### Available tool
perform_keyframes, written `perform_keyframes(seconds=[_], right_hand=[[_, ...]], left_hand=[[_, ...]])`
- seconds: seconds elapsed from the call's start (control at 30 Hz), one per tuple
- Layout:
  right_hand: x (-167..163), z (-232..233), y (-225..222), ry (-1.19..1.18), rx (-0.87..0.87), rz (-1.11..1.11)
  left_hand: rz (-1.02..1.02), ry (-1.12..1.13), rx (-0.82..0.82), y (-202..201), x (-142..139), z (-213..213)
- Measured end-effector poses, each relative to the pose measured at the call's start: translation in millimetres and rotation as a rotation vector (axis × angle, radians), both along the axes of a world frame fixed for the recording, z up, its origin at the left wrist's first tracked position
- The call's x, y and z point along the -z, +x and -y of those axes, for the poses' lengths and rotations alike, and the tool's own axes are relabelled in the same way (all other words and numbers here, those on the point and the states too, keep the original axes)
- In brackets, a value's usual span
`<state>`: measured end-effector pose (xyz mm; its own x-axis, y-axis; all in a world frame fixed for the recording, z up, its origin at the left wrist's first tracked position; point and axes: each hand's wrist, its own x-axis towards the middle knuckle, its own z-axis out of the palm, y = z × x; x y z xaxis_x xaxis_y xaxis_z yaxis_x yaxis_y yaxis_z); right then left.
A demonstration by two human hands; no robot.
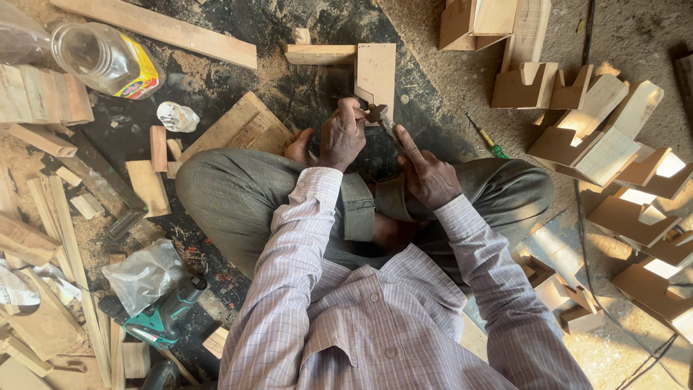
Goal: The person sits cross-legged on the workshop floor assembling small wooden boxes. They position small wood pieces against box parts and drive nails with a hammer, fitting pieces together one at a time and checking the fit of each joint by hand.
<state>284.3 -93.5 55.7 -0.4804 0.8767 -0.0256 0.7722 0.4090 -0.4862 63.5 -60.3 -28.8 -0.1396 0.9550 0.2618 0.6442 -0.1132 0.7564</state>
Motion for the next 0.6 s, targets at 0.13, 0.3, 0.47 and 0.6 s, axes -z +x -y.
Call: perform_keyframes(seconds=[0.13,0.3,0.47,0.6], right_hand=[[4,3,0,0.197,0.004,-0.214],[7,0,2,0.024,-0.008,0.024],[11,1,4,0.214,0.005,-0.273],[17,3,3,0.038,-0.001,-0.015]], left_hand=[[0.018,0.052,0.023,-1,-2,1],[0.031,0.013,0.018,0,-3,2],[0.027,0.052,0.04,-1,-3,0],[-0.006,0.02,0.009,0,-2,0]])
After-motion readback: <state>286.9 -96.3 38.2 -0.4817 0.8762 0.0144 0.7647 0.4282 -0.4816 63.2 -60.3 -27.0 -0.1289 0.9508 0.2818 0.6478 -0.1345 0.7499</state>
